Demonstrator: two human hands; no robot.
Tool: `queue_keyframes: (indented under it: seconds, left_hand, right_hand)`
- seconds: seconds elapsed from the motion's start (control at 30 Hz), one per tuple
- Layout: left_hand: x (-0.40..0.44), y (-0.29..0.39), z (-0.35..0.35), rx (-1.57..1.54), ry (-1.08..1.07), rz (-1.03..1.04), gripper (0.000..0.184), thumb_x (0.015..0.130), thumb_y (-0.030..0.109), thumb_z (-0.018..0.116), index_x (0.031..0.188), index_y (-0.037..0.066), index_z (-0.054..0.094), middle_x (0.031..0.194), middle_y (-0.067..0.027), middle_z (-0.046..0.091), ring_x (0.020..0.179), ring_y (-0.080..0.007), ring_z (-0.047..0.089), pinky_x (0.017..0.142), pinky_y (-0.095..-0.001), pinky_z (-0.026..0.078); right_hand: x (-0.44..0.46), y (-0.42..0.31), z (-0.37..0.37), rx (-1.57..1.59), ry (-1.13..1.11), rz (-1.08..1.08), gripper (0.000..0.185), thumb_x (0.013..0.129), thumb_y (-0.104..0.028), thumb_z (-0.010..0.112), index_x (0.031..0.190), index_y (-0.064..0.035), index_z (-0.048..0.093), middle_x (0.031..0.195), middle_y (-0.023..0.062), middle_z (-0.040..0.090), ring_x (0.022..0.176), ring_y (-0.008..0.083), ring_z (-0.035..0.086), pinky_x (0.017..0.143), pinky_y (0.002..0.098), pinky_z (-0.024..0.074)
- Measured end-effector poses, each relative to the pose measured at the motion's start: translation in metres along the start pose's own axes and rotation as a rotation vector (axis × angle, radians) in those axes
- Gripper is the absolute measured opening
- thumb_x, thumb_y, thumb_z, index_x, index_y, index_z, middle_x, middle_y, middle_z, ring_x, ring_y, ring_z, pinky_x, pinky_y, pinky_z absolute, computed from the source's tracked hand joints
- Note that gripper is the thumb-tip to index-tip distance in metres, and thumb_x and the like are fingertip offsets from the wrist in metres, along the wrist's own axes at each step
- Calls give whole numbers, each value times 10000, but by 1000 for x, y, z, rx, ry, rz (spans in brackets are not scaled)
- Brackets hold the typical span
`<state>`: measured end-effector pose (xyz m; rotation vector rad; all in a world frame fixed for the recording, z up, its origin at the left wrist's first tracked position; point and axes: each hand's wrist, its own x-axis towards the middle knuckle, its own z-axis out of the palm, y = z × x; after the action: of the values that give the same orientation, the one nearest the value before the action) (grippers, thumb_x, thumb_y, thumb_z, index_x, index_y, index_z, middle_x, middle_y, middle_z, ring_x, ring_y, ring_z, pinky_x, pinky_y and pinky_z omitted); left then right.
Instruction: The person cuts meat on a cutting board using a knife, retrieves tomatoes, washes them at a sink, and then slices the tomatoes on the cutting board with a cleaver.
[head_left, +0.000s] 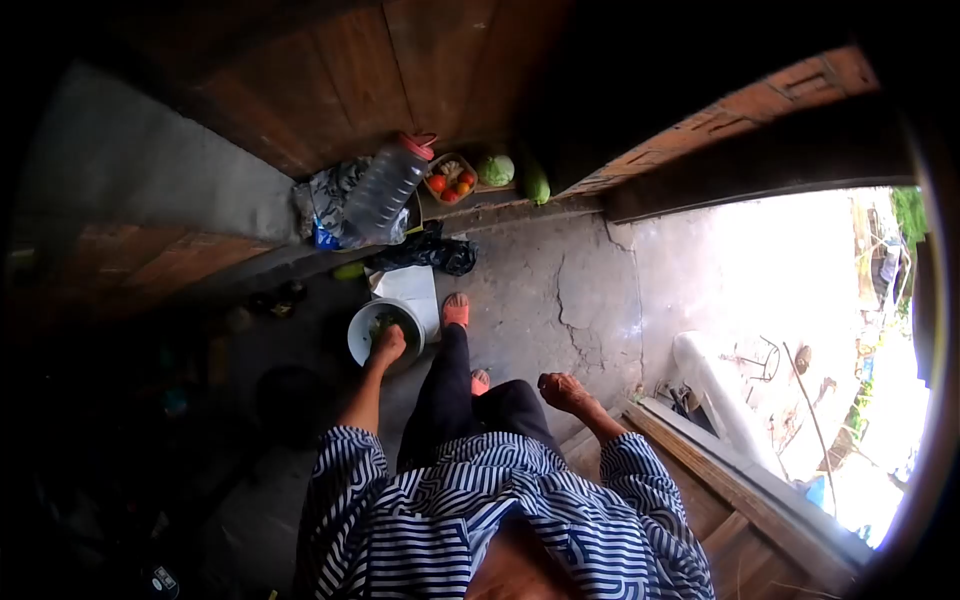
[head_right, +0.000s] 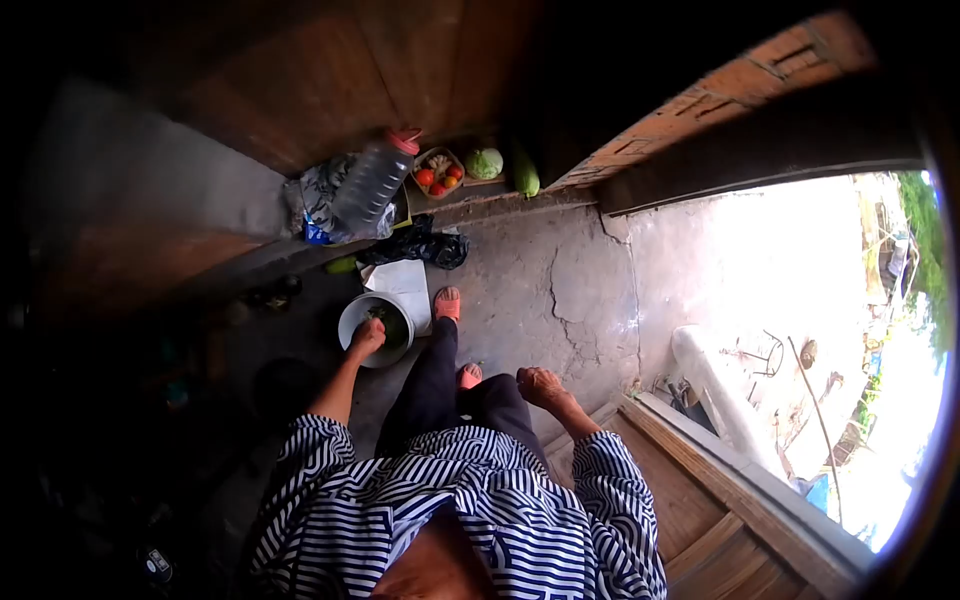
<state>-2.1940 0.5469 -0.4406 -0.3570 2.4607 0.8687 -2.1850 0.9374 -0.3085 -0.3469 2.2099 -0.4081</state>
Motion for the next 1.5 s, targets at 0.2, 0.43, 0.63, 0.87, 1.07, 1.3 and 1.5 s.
queue_keyframes:
  seconds: [0.2,0.43,0.63,0.87,1.07,1.3,1.5]
  left_hand:
    - [104,46,-21,183,44,225,153,711,139,440,764,21,521,728,-238,558,707,-409,542,614,-489,421]
    - [221,108,-36,151,165,307,157,704,112,441,798,14,521,714,-218,563,728,-394,548,649,-462,439]
    - [304,121,-9,360,242,274,159,719,99,441,811,8,533,748,-218,568,708,-369,557,680,-431,441]
    - [373,141,6,389,270,201,258,748,97,441,973,-9,512,870,-203,567,818,-358,544,697,-431,450]
    - [430,114,42,708,448,228,203,746,148,478,916,54,536,893,-105,567,971,-262,457,773,-425,384]
    - [445,108,36,951,498,312,174,747,169,473,886,83,534,816,-61,552,891,-222,459,706,-388,341]
    - [453,109,35,938,504,347,141,730,162,487,856,106,515,807,-76,533,820,-211,464,693,-375,331]
  right_hand:
    - [55,12,10,100,-189,61,337,757,-155,447,1073,-37,455,1027,244,507,932,398,516,767,448,439]
    - [105,56,36,171,-377,234,511,769,-341,535,1189,-104,368,1189,220,388,1037,399,451,821,461,414]
    - [124,83,58,159,-353,350,535,775,-341,523,1243,-167,330,1322,267,184,1073,451,398,830,515,398]
    - [122,86,64,127,-106,318,575,777,-315,502,1298,-208,284,1328,298,124,1086,469,340,816,522,400]
    - [126,78,53,84,-62,319,588,748,-290,527,1284,-189,308,1314,296,144,1096,473,298,785,562,383]
    - [128,78,47,97,-61,316,607,729,-307,556,1275,-196,316,1304,285,177,1105,460,296,812,540,372]
    - [132,77,41,86,-67,311,620,718,-312,570,1271,-189,319,1299,287,181,1099,456,299,822,537,361]
